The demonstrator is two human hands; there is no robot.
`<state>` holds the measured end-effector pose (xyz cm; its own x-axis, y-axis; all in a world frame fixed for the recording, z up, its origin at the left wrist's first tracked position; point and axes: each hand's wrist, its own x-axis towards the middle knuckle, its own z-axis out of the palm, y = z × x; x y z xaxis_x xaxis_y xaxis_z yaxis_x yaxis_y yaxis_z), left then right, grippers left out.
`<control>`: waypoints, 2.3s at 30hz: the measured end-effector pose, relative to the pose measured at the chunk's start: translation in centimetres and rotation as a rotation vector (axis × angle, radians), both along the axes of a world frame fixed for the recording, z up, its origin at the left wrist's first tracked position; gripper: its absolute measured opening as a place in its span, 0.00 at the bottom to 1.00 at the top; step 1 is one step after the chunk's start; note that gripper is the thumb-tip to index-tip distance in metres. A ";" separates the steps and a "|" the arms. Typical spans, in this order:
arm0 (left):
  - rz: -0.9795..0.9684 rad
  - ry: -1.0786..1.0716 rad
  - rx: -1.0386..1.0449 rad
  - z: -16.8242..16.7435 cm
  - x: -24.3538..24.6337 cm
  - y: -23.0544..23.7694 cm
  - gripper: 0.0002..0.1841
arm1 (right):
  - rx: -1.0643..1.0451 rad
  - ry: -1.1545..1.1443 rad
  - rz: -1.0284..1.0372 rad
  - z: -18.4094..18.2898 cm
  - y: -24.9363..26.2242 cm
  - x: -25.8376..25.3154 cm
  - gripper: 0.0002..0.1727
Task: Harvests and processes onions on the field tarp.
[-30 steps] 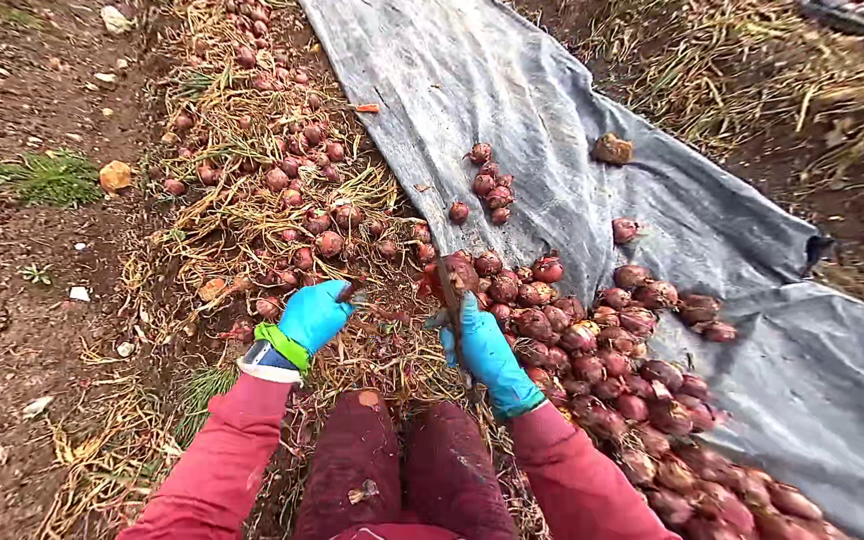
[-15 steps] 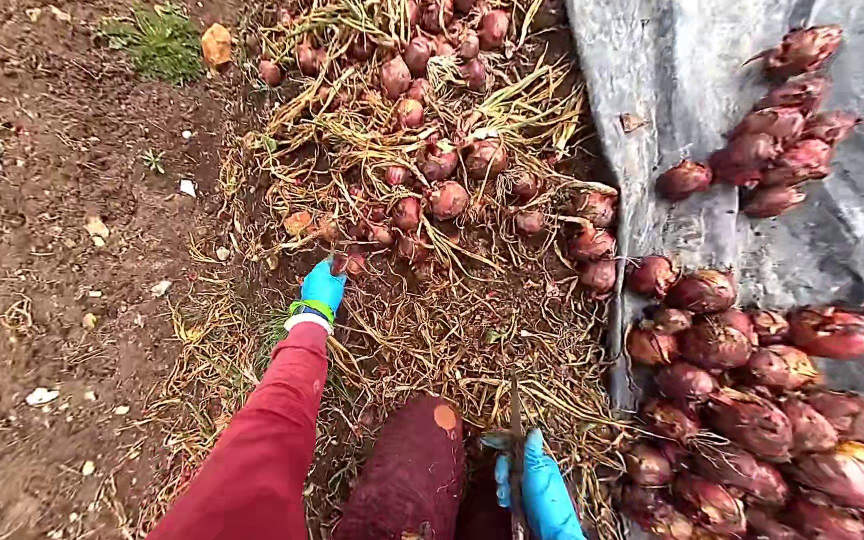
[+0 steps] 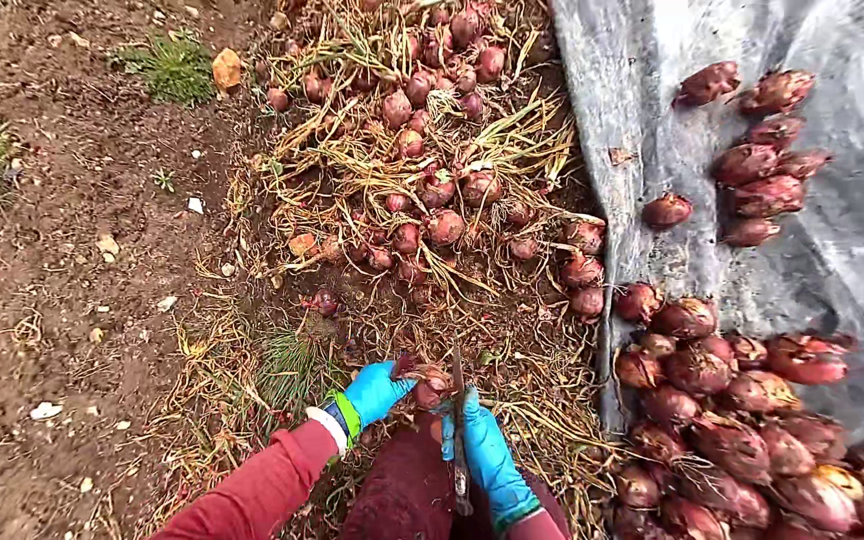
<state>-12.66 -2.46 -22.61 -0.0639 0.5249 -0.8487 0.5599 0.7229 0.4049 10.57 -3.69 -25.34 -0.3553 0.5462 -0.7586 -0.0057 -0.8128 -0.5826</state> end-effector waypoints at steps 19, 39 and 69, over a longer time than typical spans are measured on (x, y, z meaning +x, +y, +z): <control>-0.216 -0.165 0.557 16.9 4.7 -5.5 0.06 | 0.518 0.052 0.152 11.0 -9.5 9.6 0.52; -0.593 0.493 -0.469 -2.2 -19.9 -6.7 0.36 | 0.247 -0.255 0.011 -1.5 -0.2 11.0 0.54; -0.656 -0.148 0.194 10.3 1.1 3.0 0.32 | 0.456 -0.118 0.132 5.5 -0.3 0.9 0.55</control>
